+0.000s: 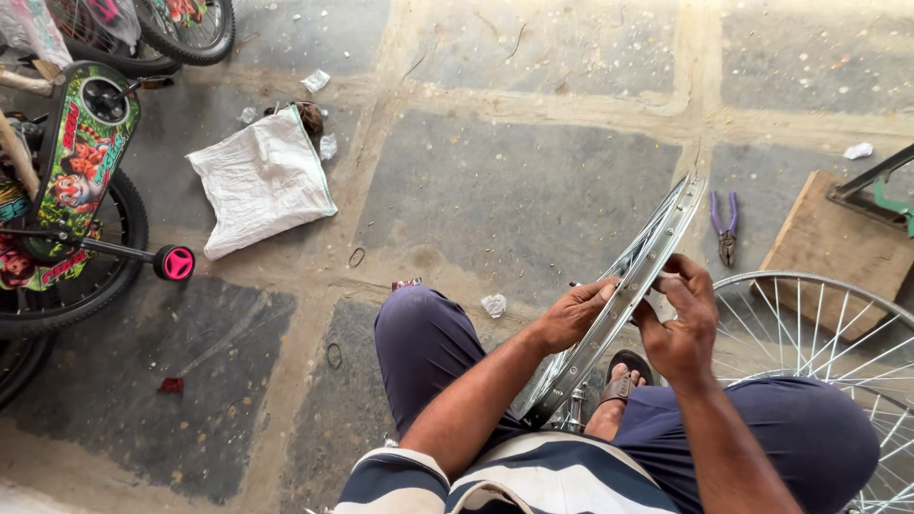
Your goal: The person sits on the ground and repeatedly rubs a small white object along the inner rim of a bicycle wheel. The person rotates the wheel periodically to access different sections of the rim.
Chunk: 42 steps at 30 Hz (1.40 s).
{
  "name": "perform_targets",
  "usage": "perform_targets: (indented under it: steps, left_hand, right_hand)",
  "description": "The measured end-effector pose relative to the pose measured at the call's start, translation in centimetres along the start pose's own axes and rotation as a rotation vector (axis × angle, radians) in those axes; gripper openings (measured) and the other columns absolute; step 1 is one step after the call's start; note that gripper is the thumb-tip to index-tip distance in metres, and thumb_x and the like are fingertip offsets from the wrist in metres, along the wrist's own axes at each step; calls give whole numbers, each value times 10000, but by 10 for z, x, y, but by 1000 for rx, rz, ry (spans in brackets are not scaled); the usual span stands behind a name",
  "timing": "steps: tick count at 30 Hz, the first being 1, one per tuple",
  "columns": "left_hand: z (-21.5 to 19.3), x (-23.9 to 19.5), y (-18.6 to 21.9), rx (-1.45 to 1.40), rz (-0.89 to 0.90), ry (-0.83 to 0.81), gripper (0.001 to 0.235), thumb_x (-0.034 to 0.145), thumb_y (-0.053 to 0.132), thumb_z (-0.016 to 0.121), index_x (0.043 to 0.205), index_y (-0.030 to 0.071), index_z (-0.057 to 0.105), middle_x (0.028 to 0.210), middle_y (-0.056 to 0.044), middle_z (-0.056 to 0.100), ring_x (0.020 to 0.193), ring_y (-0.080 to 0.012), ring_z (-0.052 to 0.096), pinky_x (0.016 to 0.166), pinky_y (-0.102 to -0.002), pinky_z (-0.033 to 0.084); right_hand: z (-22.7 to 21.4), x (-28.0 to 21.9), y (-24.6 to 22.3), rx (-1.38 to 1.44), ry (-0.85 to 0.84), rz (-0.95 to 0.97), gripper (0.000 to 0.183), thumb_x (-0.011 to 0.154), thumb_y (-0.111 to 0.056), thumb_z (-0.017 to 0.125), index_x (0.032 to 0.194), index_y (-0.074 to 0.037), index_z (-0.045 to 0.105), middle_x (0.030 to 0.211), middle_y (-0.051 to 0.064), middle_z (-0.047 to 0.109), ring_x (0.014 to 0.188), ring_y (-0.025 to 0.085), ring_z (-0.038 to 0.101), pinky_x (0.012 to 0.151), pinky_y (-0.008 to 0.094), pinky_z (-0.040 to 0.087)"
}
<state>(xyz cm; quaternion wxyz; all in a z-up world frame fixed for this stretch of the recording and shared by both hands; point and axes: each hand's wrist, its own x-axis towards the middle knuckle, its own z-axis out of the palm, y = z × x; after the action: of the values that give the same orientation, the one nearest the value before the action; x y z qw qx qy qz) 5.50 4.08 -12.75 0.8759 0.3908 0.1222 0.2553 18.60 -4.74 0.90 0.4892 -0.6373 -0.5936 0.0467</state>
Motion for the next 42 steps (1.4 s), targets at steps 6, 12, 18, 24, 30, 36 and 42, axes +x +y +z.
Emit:
perform_targets:
  steps: [6, 12, 18, 24, 30, 36, 42]
  left_hand:
    - [0, 5, -3, 88, -88, 101, 490, 1143, 442, 506, 1414, 51, 624, 1141, -46, 671, 1020, -114, 593, 874, -286, 514]
    - [-8, 17, -17, 344, 113, 94, 465, 1110, 377, 534, 1416, 41, 634, 1311, -86, 683, 1140, -158, 636, 978, -325, 524]
    - [-19, 31, -41, -164, -1, 118, 533, 1196, 437, 452, 1504, 11, 541, 1380, -125, 597, 1228, -164, 578, 1069, -306, 461]
    - [-30, 18, -19, 33, -103, -17, 618, 1124, 469, 469, 1579, 52, 474, 1453, -204, 554, 1330, -278, 503, 1150, -455, 381]
    - [-3, 16, 1, 468, -117, 100, 725, 1073, 586, 403, 1609, 99, 391, 1633, -152, 402, 1506, -285, 347, 1225, -431, 283]
    - [7, 6, -14, 181, -106, 114, 588, 1105, 472, 433, 1527, 68, 501, 1320, -141, 622, 1178, -243, 579, 1013, -409, 489]
    - [11, -7, 8, -168, -27, -25, 451, 1122, 345, 534, 1484, 75, 550, 1285, -74, 652, 1213, -148, 613, 1079, -301, 499]
  right_hand:
    - [-23, 12, 8, 230, -373, 218, 380, 860, -31, 735, 1238, -60, 710, 1457, 160, 519, 1355, 302, 545, 1074, 374, 520]
    - [-20, 30, 35, 272, -582, 124, 542, 838, -38, 721, 1370, -21, 620, 1575, 164, 442, 1431, 323, 446, 1102, 420, 431]
    - [12, 11, 40, -8, -173, -3, 356, 907, -150, 814, 1228, -55, 697, 1261, 83, 619, 1116, 166, 594, 979, 293, 526]
    - [30, 6, 6, -38, 56, -186, 297, 808, -110, 856, 1031, -11, 685, 1315, 186, 590, 1228, 395, 554, 999, 448, 526]
    - [-12, 41, 11, -269, -407, -545, 443, 710, -23, 815, 1135, -21, 691, 1504, 195, 528, 1490, 428, 500, 1174, 513, 508]
    - [1, -5, 33, -38, -227, -196, 392, 920, -158, 788, 1265, 8, 703, 1389, 110, 607, 1292, 346, 543, 1117, 449, 483]
    - [39, -8, 22, 170, 202, 39, 292, 939, -276, 806, 901, -46, 631, 1130, 91, 572, 1061, 206, 552, 917, 369, 539]
